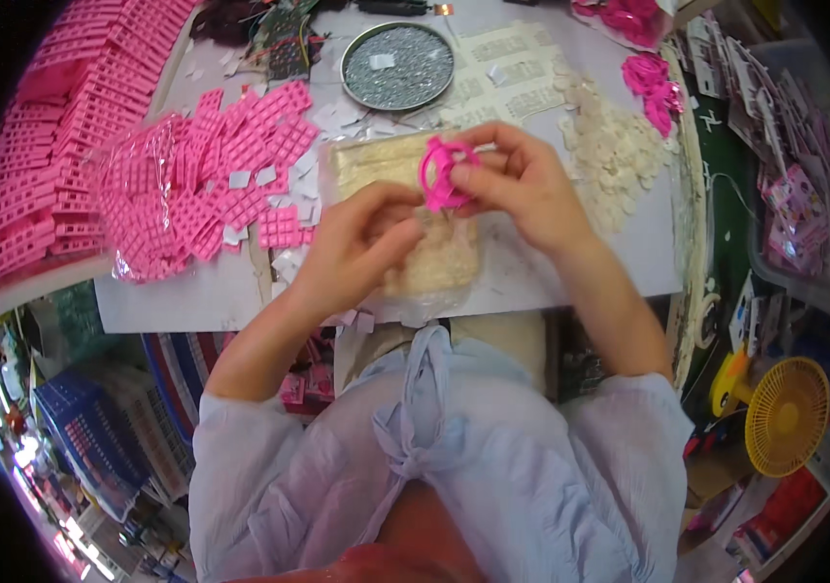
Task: Assembling a pink toy house bank by installing circuit boards and screws using an electric screwdriver.
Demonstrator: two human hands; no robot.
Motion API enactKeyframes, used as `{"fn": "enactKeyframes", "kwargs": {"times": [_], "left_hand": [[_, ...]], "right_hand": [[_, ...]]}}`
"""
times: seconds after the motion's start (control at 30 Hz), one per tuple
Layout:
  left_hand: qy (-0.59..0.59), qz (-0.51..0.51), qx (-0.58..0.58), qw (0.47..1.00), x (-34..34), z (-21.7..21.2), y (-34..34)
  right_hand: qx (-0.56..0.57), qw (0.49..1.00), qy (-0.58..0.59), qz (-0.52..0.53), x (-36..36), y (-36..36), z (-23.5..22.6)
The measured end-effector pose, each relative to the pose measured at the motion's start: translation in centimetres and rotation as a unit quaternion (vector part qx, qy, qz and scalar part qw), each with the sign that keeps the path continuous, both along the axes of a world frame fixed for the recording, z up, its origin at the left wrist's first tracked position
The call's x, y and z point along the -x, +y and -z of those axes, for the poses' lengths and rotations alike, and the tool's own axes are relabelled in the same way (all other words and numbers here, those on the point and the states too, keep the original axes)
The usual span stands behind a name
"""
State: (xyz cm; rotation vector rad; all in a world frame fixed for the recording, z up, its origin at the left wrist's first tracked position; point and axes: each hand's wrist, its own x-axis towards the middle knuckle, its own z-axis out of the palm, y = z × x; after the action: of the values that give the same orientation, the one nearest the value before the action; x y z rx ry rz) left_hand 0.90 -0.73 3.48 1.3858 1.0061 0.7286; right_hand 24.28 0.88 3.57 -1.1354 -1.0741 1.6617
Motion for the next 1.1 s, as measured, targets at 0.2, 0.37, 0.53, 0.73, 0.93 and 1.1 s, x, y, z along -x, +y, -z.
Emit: {"fn": "enactKeyframes", "kwargs": {"times": [0.2,0.37,0.53,0.73,0.93,1.1], "left_hand": [[0.053,0.159,0.121,0.978,0.6,0.7,1.6],[0.254,0.053,-0.197,0.945,1.4,1.1,0.3],[0.247,0.131,-0.417,0.865,2.1,3.4,-0.8],[0.36,0.162,-0.431,0.811,2.1,4.0,-3.7],[0.047,0.207,-0.138,0.967,9.1,-0.4,4.3],[0.243,-0.369,-0.389,0.808,23.0,-5.9,18.1]], "right_hand": [[-0.26,0.925,-0.275,0.004,1.8,-3.0,-0.1],[-0.416,0.764,-0.492,-0.046,2.6,-2.0,2.0],[-0.451,0.735,-0.506,-0.025,4.0,-0.8,3.9],[-0.412,0.716,-0.557,-0.085,4.2,-0.2,2.9],[-0.357,0.799,-0.474,-0.099,2.7,0.1,2.0],[-0.318,0.851,-0.416,-0.038,-0.9,-1.4,1.2]]}}
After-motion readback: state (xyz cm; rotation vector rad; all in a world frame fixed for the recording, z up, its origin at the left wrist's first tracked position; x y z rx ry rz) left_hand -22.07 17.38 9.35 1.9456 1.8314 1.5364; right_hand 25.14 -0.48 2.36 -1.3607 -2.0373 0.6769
